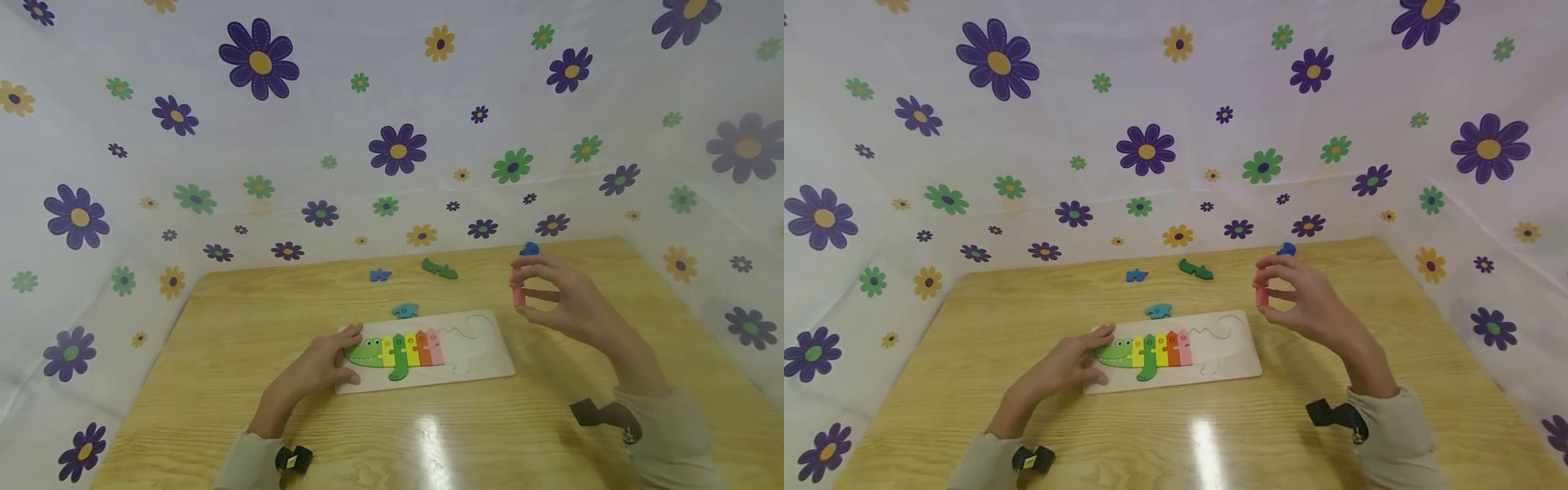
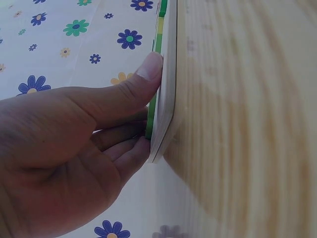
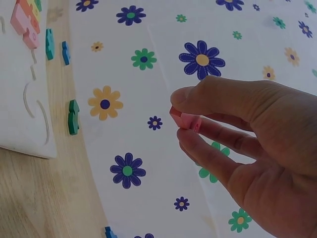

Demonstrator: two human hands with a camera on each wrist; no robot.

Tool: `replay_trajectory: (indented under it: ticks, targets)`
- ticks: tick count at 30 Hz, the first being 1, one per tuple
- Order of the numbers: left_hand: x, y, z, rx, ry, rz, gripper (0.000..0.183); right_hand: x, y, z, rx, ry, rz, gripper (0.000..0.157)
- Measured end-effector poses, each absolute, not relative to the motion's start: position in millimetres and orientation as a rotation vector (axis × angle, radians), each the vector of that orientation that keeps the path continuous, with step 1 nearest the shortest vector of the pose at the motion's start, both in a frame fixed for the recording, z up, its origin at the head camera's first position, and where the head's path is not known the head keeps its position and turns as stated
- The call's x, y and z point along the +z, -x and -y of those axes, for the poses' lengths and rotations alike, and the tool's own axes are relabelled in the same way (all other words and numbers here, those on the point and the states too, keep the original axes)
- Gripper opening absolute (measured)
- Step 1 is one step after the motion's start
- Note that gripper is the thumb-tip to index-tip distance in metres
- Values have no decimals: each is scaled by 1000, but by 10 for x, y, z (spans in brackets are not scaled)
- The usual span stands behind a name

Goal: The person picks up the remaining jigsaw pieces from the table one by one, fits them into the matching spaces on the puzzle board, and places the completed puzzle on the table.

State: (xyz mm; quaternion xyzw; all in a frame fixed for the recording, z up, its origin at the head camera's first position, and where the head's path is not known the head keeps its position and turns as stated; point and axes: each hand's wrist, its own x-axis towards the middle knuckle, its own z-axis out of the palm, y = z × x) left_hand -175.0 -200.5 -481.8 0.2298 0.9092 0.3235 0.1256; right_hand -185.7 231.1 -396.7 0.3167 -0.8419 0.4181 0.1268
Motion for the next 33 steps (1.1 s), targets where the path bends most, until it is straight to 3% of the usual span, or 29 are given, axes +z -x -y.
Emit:
replay_trajectory:
  ticks: [33]
  targets:
    - [-4856, 1761, 2012, 938, -682, -2650, 76, -4014, 1853, -2174, 1240, -972, 2505, 46]
